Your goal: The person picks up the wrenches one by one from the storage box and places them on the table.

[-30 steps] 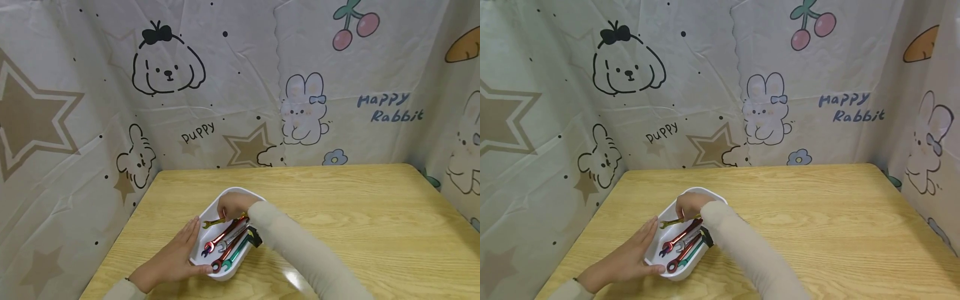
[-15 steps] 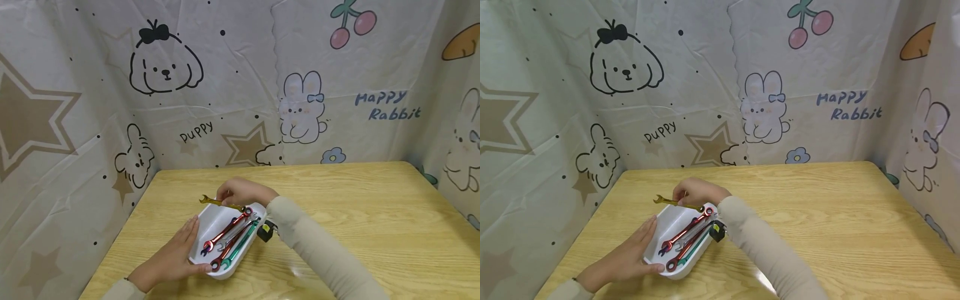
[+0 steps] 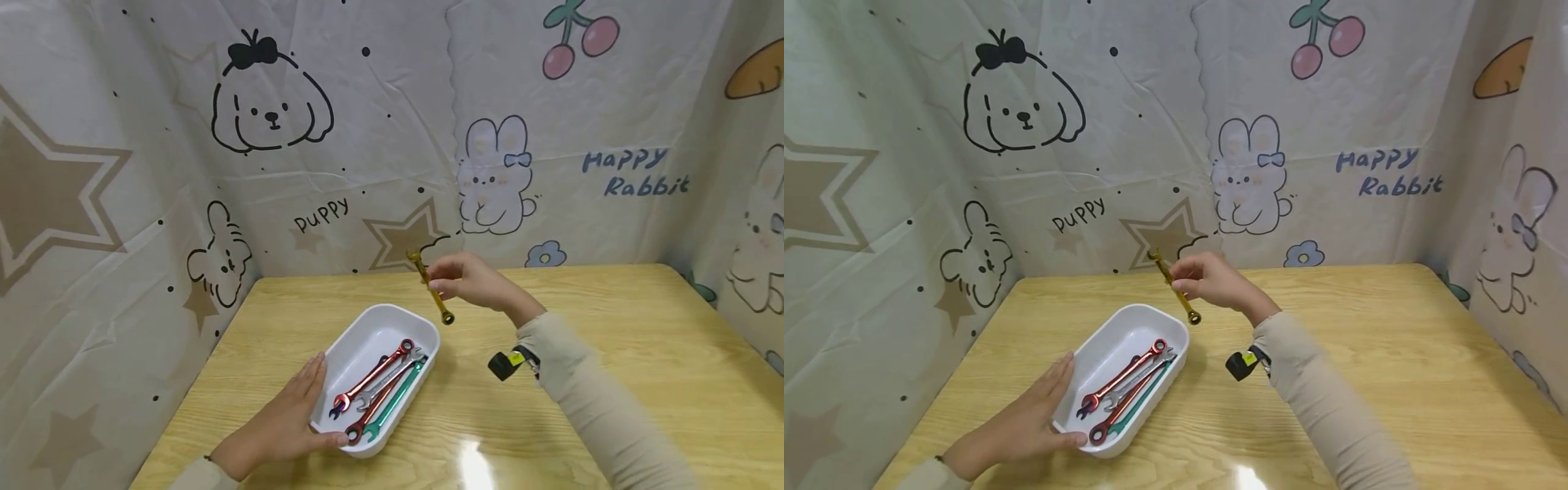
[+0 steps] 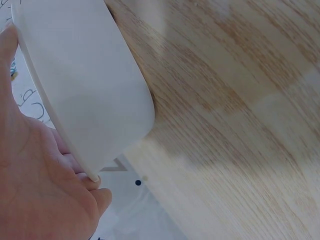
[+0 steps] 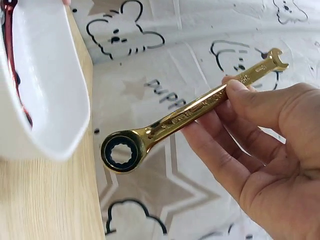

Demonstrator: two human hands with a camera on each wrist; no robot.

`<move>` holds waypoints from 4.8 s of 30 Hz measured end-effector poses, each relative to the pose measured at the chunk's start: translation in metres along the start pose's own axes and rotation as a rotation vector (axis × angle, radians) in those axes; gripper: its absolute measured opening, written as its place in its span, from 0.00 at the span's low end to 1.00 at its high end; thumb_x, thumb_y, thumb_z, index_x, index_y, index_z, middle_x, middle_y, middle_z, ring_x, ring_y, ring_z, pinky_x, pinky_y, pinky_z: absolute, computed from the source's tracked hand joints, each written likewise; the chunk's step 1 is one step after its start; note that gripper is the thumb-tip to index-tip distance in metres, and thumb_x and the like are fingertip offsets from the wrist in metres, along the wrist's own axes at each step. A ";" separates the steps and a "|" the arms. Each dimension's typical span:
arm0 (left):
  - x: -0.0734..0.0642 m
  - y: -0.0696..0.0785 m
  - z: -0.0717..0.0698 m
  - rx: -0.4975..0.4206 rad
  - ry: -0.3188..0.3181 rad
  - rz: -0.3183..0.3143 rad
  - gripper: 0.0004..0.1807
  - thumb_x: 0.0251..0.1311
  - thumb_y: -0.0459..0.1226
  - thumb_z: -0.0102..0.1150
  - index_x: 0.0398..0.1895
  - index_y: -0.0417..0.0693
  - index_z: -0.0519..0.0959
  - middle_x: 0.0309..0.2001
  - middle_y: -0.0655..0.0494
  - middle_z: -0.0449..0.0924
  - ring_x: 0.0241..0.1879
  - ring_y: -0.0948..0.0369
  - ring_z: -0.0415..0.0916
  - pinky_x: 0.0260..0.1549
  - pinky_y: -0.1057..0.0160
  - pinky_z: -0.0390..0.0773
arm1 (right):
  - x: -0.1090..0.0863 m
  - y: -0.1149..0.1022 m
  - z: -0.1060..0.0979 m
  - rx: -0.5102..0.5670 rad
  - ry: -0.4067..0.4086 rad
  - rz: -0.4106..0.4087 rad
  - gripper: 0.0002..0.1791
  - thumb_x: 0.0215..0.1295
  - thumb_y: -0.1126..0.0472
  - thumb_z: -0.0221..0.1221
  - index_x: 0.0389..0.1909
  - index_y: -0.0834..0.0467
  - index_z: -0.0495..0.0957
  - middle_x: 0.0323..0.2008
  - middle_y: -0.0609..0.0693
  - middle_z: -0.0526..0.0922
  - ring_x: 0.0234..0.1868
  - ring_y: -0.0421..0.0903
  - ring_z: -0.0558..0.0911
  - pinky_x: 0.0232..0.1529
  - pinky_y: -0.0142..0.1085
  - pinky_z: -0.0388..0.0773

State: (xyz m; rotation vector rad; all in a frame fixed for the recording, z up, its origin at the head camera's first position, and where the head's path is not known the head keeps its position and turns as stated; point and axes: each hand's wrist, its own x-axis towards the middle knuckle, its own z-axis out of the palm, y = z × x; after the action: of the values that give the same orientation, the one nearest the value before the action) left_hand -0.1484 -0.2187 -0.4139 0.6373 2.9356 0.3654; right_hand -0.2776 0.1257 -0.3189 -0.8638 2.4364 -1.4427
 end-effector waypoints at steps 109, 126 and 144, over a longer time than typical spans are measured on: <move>-0.001 -0.001 0.001 -0.003 0.015 0.008 0.68 0.43 0.74 0.55 0.75 0.35 0.44 0.76 0.43 0.38 0.74 0.46 0.40 0.68 0.44 0.53 | -0.041 0.129 0.015 -0.198 0.242 0.648 0.07 0.57 0.68 0.63 0.22 0.66 0.79 0.14 0.51 0.78 0.13 0.37 0.77 0.18 0.28 0.78; 0.001 -0.002 0.001 -0.002 0.005 -0.016 0.69 0.41 0.75 0.54 0.75 0.38 0.43 0.76 0.43 0.38 0.74 0.46 0.40 0.68 0.43 0.53 | -0.042 0.110 0.002 -0.255 0.191 0.587 0.13 0.61 0.61 0.60 0.21 0.65 0.80 0.17 0.51 0.81 0.19 0.42 0.79 0.24 0.34 0.77; -0.001 -0.002 0.002 0.001 0.007 -0.019 0.69 0.42 0.75 0.55 0.75 0.38 0.43 0.76 0.44 0.38 0.75 0.47 0.40 0.69 0.44 0.52 | 0.000 0.023 0.010 -0.226 0.118 0.385 0.13 0.62 0.59 0.63 0.38 0.66 0.78 0.31 0.56 0.80 0.32 0.50 0.83 0.34 0.36 0.83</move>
State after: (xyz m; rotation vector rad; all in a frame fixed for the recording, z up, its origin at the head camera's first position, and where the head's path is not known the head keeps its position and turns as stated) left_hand -0.1477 -0.2203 -0.4161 0.6098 2.9463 0.3656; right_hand -0.2819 0.1267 -0.3434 -0.3204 2.6982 -1.1241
